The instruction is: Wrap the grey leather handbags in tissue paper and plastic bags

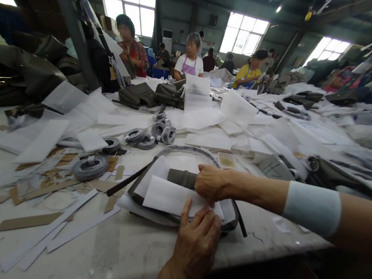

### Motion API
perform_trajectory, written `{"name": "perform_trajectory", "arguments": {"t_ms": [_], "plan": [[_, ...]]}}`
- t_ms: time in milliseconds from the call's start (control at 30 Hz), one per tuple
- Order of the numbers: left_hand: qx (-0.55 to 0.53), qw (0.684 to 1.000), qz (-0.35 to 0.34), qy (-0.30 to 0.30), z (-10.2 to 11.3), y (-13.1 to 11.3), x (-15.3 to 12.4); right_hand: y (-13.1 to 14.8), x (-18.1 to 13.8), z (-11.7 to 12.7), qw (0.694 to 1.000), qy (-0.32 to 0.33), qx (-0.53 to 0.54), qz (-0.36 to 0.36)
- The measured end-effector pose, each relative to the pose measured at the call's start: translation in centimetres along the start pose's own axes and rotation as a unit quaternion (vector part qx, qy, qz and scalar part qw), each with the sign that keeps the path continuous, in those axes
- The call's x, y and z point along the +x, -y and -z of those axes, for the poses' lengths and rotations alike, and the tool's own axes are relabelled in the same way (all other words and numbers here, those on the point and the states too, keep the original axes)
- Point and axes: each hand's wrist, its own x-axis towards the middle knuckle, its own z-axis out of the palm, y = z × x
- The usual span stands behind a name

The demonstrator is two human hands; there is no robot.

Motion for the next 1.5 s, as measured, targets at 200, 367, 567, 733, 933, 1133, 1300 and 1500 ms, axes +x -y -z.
{"name": "perform_trajectory", "arguments": {"t_ms": [200, 367, 567, 733, 933, 1133, 1300, 1500], "plan": [[-0.011, 1.000, 0.001, -0.010, -0.2, 0.1, -0.1, -0.2, -0.6, -0.2, 1.000, -0.010, -0.026, 0.007], [-0.002, 1.000, -0.003, -0.003, 0.0, 0.0, 0.1, -2.0, -1.6, -1.9, 0.995, -0.088, 0.006, -0.041], [0.016, 1.000, -0.009, 0.005, 0.2, 0.0, 0.2, -5.0, -1.0, -5.2, 0.970, -0.111, 0.153, -0.153], [0.007, 1.000, -0.010, 0.003, 0.2, 0.0, 0.3, -6.0, -0.8, -6.6, 0.948, -0.106, 0.219, -0.203], [0.002, 1.000, -0.014, 0.005, 0.2, 0.1, 0.3, -7.2, -0.6, -7.1, 0.917, -0.102, 0.259, -0.286], [0.008, 1.000, -0.013, 0.004, 0.1, 0.1, 0.1, -6.5, -1.7, -5.6, 0.854, -0.231, 0.255, -0.391], [0.003, 1.000, -0.003, 0.011, -0.3, 0.2, -0.1, 0.0, -3.2, -5.0, 0.819, -0.347, 0.286, -0.357], [0.035, 0.998, -0.001, 0.047, -0.6, 0.4, -0.8, 7.6, -2.4, -12.2, 0.741, -0.497, 0.362, -0.270]]}}
